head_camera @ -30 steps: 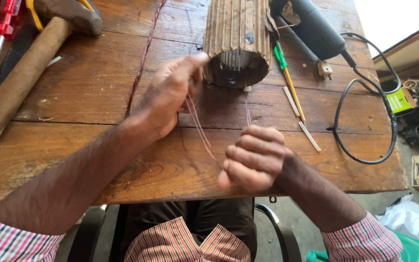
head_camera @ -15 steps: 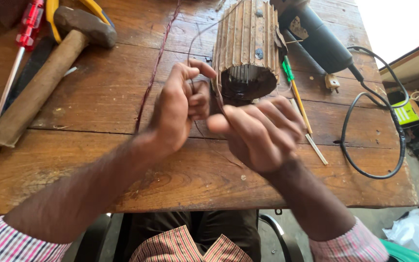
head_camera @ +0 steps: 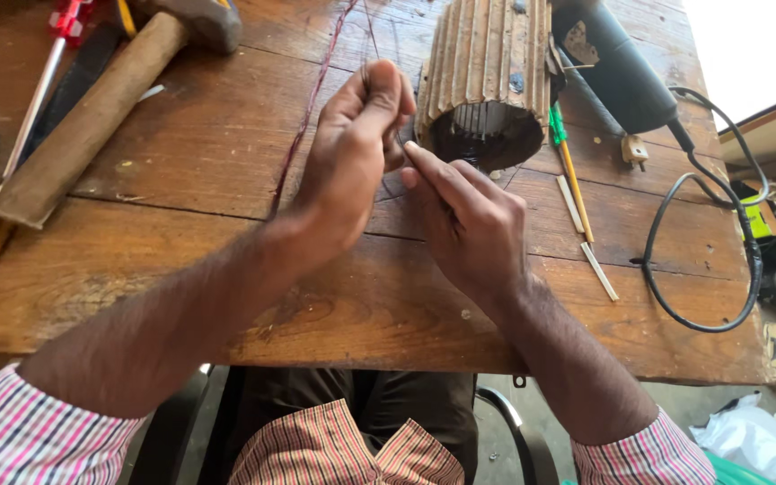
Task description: The person sits at a wooden workbench and twists together the strands of a dark red wire by hand, repeatedly rotating and pulling the strands to form a twisted cord, working the full length of the wire across the episode.
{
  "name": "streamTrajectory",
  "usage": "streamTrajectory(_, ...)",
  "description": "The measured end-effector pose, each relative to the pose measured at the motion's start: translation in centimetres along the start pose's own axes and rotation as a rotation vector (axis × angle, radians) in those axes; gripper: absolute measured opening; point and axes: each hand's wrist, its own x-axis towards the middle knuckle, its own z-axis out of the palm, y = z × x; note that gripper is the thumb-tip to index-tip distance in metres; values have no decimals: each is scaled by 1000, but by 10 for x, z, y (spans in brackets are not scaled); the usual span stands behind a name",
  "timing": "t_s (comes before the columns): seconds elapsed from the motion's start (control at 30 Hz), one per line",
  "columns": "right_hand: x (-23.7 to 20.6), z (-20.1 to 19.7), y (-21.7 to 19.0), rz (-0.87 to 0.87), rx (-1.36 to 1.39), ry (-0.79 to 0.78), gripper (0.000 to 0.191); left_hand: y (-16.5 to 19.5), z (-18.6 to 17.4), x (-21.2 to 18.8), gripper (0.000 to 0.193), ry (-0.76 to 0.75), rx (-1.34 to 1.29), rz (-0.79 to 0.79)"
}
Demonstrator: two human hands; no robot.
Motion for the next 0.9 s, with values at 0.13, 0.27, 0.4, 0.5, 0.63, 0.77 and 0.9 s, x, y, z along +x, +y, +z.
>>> streamTrajectory(0.13,-1,3,-5,42,12,-111,39,-3,-9,1,28,4,-155,-44)
streamTrajectory(0.27,-1,7,-2,21,-27,-145,35,-4,-13,2,29,36,-227,-83)
streamTrajectory(0.4,-2,9,2,35,-64,-190,25,-1,-15,2,30,51,-275,-78)
streamTrajectory(0.5,-1,8,3,46,31,-194,26,5,-15,4,29,27,-337,-84)
streamTrajectory(0.63,1,3,-2,164,119,-178,27,16,-16,9,28,14,-449,-134)
streamTrajectory(0.77,2,-2,-12,320,78,-208,27,22,-23,16,34,78,-437,-124)
streamTrajectory(0.9,2,-5,-14,234,106,-205,27,23,-35,23,37,131,-364,-37)
